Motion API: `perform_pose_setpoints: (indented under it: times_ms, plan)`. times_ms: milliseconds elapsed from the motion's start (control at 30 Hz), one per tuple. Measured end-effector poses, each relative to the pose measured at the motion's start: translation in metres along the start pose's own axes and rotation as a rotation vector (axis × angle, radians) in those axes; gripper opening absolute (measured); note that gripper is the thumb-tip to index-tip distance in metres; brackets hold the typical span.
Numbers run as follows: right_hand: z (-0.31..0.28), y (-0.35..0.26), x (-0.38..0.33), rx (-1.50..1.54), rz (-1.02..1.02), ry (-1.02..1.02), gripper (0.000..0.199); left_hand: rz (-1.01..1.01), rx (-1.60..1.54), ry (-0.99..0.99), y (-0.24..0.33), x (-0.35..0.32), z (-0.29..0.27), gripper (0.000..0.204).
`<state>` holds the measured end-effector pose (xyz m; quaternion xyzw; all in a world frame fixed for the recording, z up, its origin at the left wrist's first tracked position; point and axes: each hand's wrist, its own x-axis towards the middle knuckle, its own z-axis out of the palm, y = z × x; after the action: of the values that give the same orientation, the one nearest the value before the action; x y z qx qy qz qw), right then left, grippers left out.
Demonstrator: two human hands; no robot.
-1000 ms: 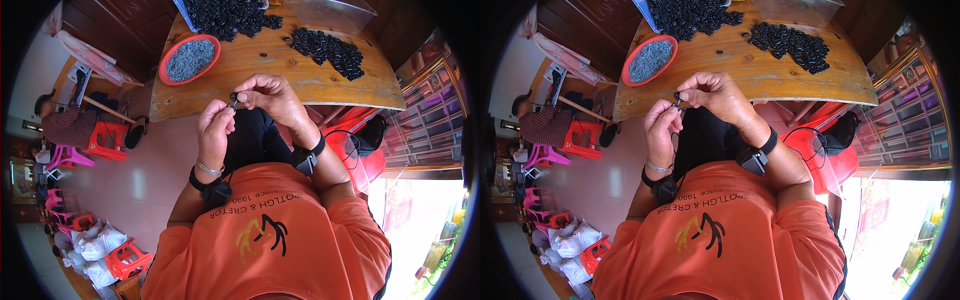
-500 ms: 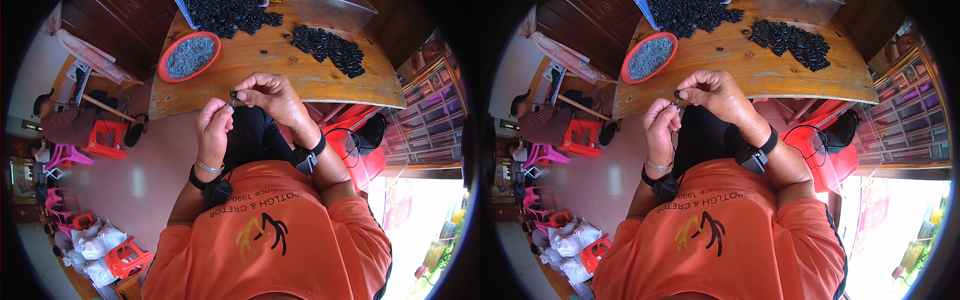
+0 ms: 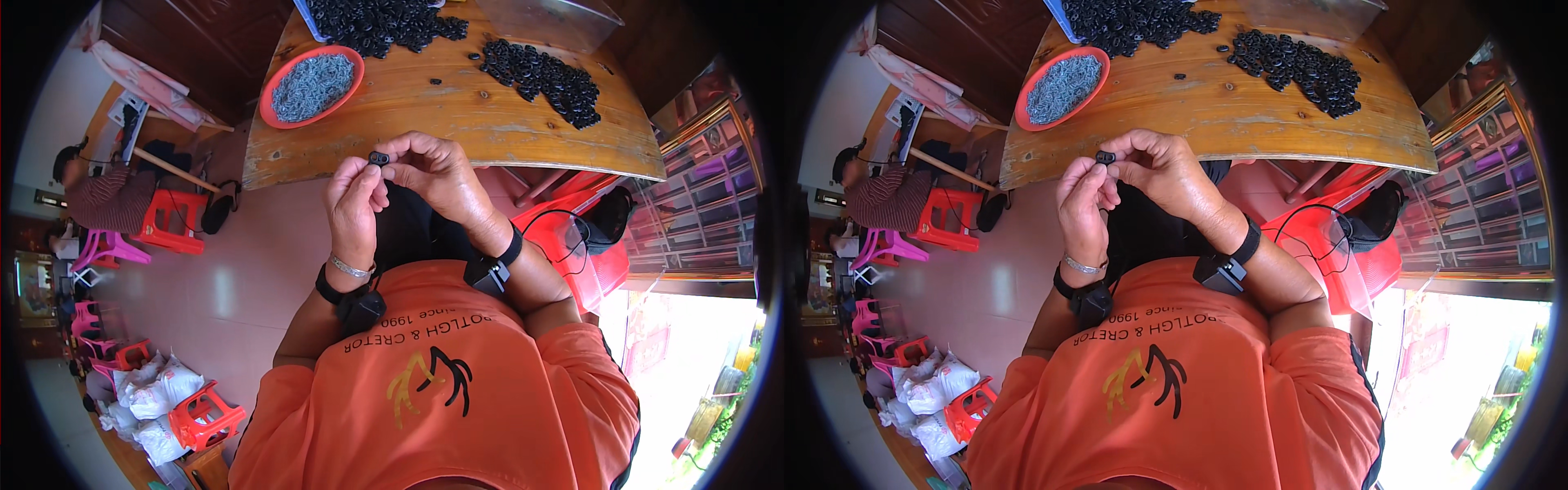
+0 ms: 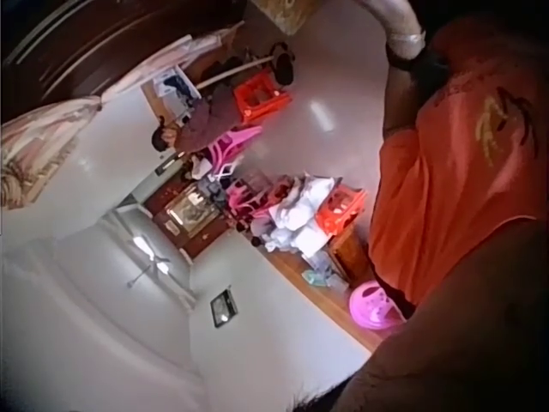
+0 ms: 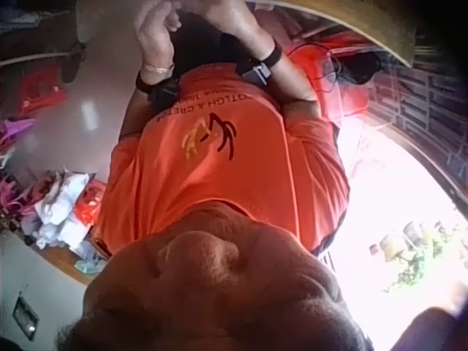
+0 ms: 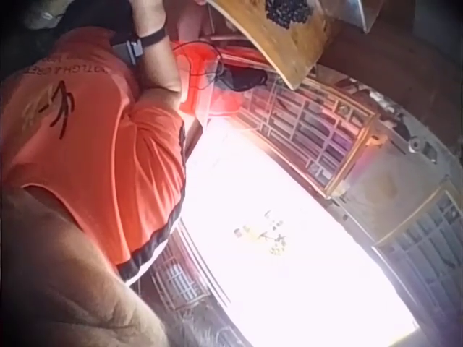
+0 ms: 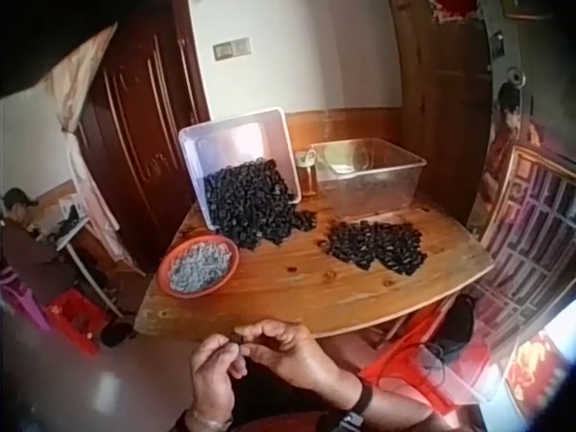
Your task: Sorting and inspecting small black parts from a pile on a table into containers.
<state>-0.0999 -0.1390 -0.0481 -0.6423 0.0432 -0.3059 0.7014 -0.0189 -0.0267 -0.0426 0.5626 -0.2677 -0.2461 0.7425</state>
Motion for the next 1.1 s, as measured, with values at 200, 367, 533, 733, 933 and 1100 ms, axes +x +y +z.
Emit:
perform_pose_setpoints:
  times_ms: [200,367,533,733,933,1100]
  plan:
    - [-0.001,-0.001,-0.002,-0.112,0.013,0.003,0.023,-0.056,-0.036,0.039,0.001,-0.001,0.003,0.015]
    - [-0.009,-0.008,-0.001,-0.043,0.021,-0.014,0.024,-0.072,-0.025,-0.048,0.009,0.000,-0.002,0.017]
    - [-0.016,-0.012,0.000,0.052,0.121,-0.103,0.024,-0.105,0.080,-0.251,0.012,0.002,-0.008,0.019]
    - [-0.016,-0.012,-0.001,0.052,0.136,-0.061,0.016,-0.105,0.131,-0.192,0.013,-0.003,-0.005,0.017]
    - [-0.012,-0.008,-0.003,0.041,0.086,-0.027,0.016,-0.079,0.142,-0.151,0.013,-0.003,-0.004,0.016]
    - [-0.004,-0.007,-0.005,0.040,0.074,0.020,0.014,-0.048,0.078,-0.098,0.008,-0.003,-0.004,0.014]
